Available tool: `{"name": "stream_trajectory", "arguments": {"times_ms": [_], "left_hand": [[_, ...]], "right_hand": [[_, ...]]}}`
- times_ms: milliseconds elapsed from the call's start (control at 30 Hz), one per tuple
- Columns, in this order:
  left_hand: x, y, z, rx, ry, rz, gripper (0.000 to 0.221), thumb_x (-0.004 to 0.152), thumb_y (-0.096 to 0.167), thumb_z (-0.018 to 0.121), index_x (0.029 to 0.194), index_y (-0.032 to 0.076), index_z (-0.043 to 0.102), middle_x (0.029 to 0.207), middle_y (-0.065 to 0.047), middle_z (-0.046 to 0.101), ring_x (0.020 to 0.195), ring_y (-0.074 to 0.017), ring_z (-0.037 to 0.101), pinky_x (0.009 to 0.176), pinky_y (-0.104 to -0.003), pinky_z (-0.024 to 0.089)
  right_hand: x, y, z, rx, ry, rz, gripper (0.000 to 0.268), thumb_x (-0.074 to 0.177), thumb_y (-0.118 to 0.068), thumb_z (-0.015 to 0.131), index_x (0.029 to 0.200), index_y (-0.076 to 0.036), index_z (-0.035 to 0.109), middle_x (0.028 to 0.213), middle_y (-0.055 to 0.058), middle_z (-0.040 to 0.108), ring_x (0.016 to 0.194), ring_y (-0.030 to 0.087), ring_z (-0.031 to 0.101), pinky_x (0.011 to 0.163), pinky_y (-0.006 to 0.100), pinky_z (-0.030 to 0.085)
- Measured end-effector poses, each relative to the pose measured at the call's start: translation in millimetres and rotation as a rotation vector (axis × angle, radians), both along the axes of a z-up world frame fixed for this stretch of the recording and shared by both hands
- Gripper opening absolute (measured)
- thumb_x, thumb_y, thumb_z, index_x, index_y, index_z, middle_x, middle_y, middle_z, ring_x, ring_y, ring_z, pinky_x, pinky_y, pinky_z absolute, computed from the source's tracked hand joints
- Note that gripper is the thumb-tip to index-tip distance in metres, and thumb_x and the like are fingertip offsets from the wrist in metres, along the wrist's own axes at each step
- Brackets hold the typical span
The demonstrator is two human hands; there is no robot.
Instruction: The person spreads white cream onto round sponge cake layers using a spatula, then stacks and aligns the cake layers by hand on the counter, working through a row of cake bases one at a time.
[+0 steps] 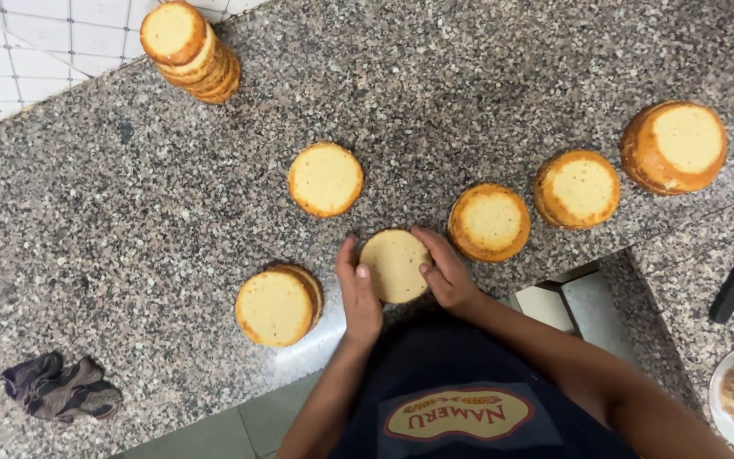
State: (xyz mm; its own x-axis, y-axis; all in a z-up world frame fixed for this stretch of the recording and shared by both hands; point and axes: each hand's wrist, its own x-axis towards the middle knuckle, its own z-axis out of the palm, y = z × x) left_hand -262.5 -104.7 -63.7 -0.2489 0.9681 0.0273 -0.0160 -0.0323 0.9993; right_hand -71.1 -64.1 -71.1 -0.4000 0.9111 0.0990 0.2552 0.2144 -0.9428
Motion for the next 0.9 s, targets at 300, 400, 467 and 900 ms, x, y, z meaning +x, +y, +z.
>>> {"name": "stream_trajectory", "arguments": {"times_ms": [300, 400, 467, 900], "left_hand": [[-44, 91, 7, -0.036, 0.240, 0.436, 0.060, 0.112, 0.030, 0.035, 0.157, -0.008, 0.025, 0.165, -0.026, 0.025, 0.154, -0.0378, 0.022, 0.125, -0.046, 0.017], [-56, 123, -11, -0.039, 0.104, 0.583, 0.056, 0.112, 0.034, 0.036, 0.152, -0.005, 0.039, 0.158, -0.022, 0.042, 0.148, -0.0321, 0.040, 0.124, -0.042, 0.027], [-58, 136, -25, 0.011, -0.058, 0.548, 0.056, 0.112, 0.036, 0.037, 0.149, -0.004, 0.043, 0.153, -0.021, 0.049, 0.141, -0.0305, 0.048, 0.121, -0.040, 0.035], [-15, 154, -30, 0.025, 0.075, 0.406, 0.056, 0.112, 0.035, 0.041, 0.152, -0.003, 0.039, 0.154, -0.021, 0.044, 0.143, -0.0306, 0.044, 0.122, -0.040, 0.031]], "right_hand": [[0, 1, -1, 0.043, -0.036, 0.011, 0.055, 0.101, -0.013, 0.050, 0.152, 0.003, 0.039, 0.156, 0.023, 0.042, 0.146, 0.037, 0.041, 0.121, 0.042, 0.032], [2, 3, 3, 0.006, -0.044, 0.000, 0.054, 0.101, -0.013, 0.049, 0.152, 0.003, 0.039, 0.156, 0.024, 0.041, 0.146, 0.037, 0.041, 0.120, 0.042, 0.033], [1, 2, 6, -0.035, -0.016, 0.003, 0.054, 0.101, -0.013, 0.049, 0.152, 0.002, 0.040, 0.154, 0.023, 0.044, 0.143, 0.035, 0.045, 0.119, 0.041, 0.035], [2, 5, 0, -0.006, -0.014, 0.010, 0.053, 0.099, -0.010, 0.051, 0.150, 0.003, 0.041, 0.152, 0.023, 0.045, 0.142, 0.036, 0.045, 0.118, 0.042, 0.035]]}}
